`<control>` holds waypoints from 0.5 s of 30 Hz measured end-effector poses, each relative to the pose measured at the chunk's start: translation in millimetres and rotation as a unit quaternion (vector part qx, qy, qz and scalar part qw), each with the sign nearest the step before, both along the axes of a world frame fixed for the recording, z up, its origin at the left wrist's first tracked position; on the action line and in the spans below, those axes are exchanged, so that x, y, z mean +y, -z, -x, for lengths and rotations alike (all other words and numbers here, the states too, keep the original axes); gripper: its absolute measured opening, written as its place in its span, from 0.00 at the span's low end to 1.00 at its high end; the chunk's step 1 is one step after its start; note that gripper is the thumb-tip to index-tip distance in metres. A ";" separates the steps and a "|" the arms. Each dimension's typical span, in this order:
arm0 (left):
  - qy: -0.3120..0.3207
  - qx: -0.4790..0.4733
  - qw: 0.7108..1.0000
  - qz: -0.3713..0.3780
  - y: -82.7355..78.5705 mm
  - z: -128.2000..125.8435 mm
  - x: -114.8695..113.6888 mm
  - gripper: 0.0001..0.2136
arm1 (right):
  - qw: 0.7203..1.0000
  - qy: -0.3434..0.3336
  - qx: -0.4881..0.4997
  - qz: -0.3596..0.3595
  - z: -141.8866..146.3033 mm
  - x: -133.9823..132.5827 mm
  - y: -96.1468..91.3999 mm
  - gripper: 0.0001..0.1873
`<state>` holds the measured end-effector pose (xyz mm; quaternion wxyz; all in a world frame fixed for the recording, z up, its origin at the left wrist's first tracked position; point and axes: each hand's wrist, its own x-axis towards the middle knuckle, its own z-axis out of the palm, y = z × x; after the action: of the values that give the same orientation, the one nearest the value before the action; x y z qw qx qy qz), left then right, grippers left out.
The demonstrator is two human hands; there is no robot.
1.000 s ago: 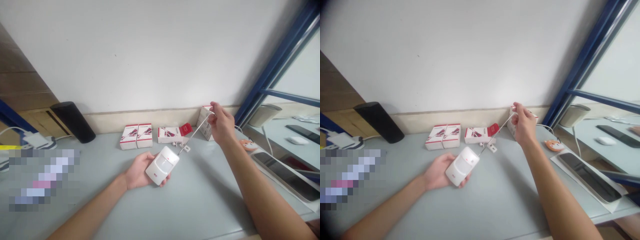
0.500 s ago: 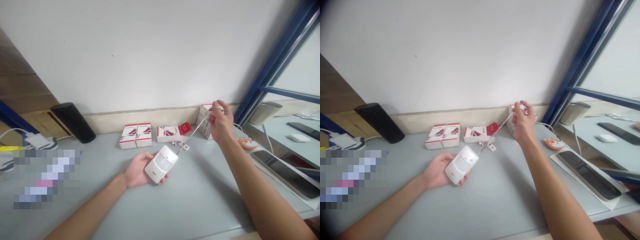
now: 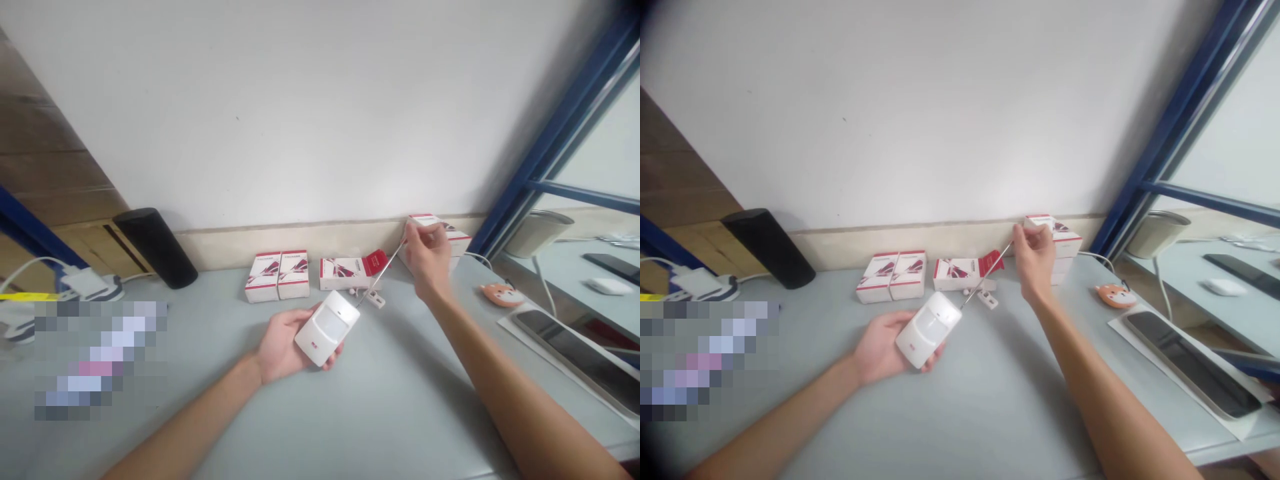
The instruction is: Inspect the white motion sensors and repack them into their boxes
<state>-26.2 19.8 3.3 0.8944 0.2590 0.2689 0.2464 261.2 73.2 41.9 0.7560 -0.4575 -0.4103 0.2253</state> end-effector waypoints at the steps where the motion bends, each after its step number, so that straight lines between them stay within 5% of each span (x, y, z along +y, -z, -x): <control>1: -0.011 -0.004 1.000 -0.003 0.2 -0.9 -0.2 0.17 | 1.000 -0.012 -0.020 0.001 9.0 -1.9 3.2 0.22; 5: -0.088 -0.031 0.996 0.005 -0.7 -5.5 -2.0 0.17 | 0.989 -0.098 -0.106 0.020 48.3 -12.1 20.8 0.22; 10: -0.167 -0.034 0.985 -0.033 2.8 -9.0 -2.4 0.17 | 0.944 -0.207 -0.235 0.107 78.7 -27.3 39.4 0.21; 15: -0.184 -0.028 0.981 -0.060 6.7 -14.1 -3.1 0.18 | 0.864 -0.139 -0.476 0.090 67.3 -32.6 25.7 0.17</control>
<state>-12.1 16.7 -3.5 0.8238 0.2508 0.2717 0.4297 193.8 40.6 16.2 0.3850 -0.5131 -0.7578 0.1189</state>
